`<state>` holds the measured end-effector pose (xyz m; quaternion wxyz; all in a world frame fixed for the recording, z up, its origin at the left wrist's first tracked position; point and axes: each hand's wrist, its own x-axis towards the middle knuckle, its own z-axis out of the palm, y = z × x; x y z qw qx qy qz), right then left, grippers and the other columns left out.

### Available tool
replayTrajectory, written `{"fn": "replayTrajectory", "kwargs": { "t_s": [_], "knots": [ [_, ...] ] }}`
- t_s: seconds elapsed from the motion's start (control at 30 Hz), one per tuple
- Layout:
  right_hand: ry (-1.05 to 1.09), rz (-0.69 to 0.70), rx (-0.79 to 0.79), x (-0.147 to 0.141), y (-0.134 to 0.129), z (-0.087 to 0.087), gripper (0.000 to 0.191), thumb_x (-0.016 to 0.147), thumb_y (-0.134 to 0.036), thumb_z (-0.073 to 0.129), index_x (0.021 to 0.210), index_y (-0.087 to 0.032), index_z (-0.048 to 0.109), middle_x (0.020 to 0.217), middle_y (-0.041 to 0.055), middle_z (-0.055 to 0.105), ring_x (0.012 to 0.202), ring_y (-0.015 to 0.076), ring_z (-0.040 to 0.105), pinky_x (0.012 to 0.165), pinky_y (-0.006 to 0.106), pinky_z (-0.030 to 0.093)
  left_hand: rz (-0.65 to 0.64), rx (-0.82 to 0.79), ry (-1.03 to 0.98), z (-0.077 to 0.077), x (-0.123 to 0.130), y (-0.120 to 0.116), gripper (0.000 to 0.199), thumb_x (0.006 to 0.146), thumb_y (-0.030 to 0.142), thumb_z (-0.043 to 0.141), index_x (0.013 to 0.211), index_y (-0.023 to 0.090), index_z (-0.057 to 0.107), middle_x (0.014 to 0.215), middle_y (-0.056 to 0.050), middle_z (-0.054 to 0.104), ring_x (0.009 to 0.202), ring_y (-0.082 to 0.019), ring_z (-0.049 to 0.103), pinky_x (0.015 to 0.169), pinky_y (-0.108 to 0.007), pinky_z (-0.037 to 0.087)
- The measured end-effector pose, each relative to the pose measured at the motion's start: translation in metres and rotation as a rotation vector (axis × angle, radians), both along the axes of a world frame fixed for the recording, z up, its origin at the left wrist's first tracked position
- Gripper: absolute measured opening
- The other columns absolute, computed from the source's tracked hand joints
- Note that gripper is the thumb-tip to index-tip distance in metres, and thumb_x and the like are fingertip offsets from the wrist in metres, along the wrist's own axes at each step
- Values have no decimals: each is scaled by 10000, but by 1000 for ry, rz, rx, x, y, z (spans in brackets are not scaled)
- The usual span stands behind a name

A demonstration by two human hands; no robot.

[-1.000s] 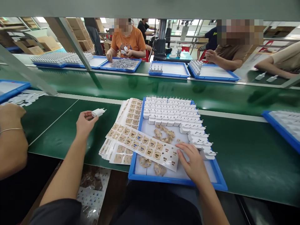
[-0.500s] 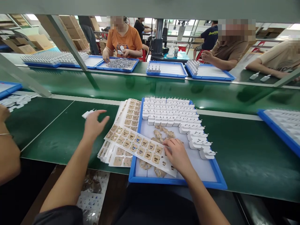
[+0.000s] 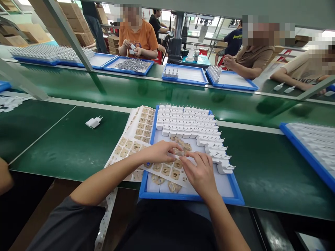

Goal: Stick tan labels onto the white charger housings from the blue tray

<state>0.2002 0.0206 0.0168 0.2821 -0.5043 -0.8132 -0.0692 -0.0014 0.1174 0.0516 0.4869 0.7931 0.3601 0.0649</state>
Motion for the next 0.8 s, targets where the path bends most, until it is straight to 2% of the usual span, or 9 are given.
{"fn": "replayTrajectory", "kwargs": {
  "t_s": [0.13,0.37,0.6,0.7,0.8],
  "knots": [
    [-23,47,48,-3,-1,1,175,958,-184,623,1099,-245,706,1022,69,739,985,262,587,886,426,401,-15,-122,-8,3,-1,-1,557,849,266,650,1390,237,521,991,-48,784,886,-226,725,759,-291,499],
    [57,138,15,0,-1,-6,171,963,-157,600,992,-276,720,990,45,762,943,241,611,878,423,405,-43,-162,-56,-2,0,0,528,863,224,623,1375,217,497,869,-27,766,799,-189,695,677,-261,457],
    [208,196,-34,10,-5,-14,167,965,-162,590,960,-275,712,913,28,749,855,209,630,801,384,431,-101,-216,-69,-11,3,4,445,852,255,670,1285,215,574,858,-32,764,747,-189,692,669,-275,471],
    [243,178,-41,13,-6,-17,149,958,-153,605,990,-259,704,903,28,746,851,207,625,792,376,431,-132,-249,-102,-8,6,2,492,847,283,691,1311,202,550,853,-34,759,771,-197,700,704,-287,485],
    [223,180,-37,13,-7,-14,114,947,-162,631,996,-249,686,908,25,746,870,213,623,816,381,427,-106,-263,-85,-3,9,-3,568,818,260,716,1347,191,519,868,-42,760,818,-212,709,744,-305,494]
  ]
}}
